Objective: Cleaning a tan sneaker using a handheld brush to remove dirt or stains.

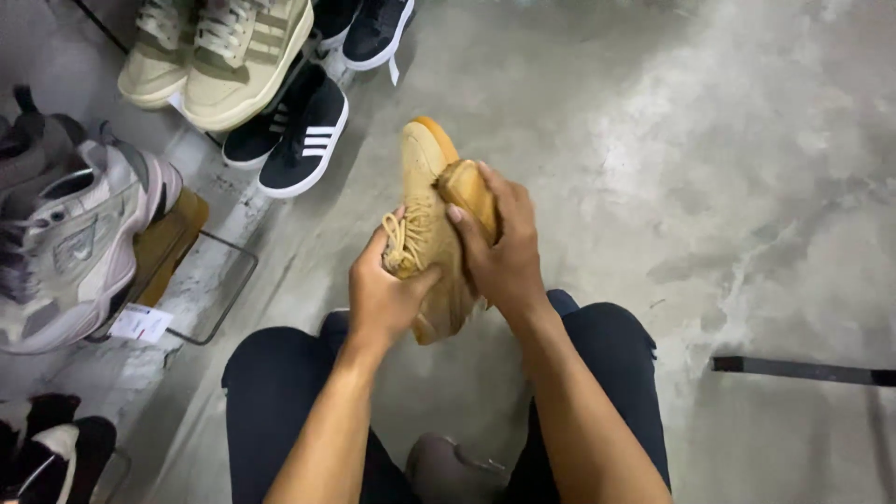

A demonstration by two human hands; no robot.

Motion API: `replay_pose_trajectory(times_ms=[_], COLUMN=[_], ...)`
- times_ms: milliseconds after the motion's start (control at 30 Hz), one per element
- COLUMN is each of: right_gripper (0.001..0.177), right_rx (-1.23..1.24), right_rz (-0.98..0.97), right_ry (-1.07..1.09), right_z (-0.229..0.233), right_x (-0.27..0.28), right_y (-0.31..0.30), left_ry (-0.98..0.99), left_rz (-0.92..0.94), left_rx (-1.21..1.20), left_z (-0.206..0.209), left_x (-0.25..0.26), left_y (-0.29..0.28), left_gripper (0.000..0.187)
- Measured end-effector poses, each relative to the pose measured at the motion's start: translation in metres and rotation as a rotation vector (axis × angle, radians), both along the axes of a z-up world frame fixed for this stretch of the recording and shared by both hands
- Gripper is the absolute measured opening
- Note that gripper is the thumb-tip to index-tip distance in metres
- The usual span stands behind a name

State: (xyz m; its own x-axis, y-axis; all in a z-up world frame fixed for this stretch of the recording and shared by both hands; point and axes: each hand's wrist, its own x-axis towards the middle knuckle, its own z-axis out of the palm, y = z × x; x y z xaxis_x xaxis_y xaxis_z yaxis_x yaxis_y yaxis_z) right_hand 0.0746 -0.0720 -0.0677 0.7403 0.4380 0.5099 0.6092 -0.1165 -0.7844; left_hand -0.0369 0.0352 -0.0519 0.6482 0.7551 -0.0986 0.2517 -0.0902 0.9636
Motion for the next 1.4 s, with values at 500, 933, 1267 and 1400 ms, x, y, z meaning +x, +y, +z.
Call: replay_pose_trajectory(times_ms=[500,933,1267,1400], right_gripper=[0.056,0.056,0.053,0.050], right_rx=[-0.166,-0.173,-0.154,-0.264], right_rz=[0.178,0.153,0.097,0.012], right_ry=[0.076,0.027,-0.041,-0.106], right_z=[0.016,0.001,0.001,-0.006], right_x=[-0.017,-0.008,-0.014,-0.006], right_y=[-0.009,-0.010,-0.005,-0.016], left_ry=[-0.015,-0.047,-0.030,-0.024], left_rz=[0.037,0.045,0.079,0.093], left_rx=[-0.039,-0.068,-0.155,-0.222], left_z=[-0.016,-0.014,0.007,0.011], left_x=[-0.012,-0.011,-0.013,-0.013], left_y=[0.009,0.010,0.003,0.003], left_gripper=[0.082,0.082,0.084,0.086])
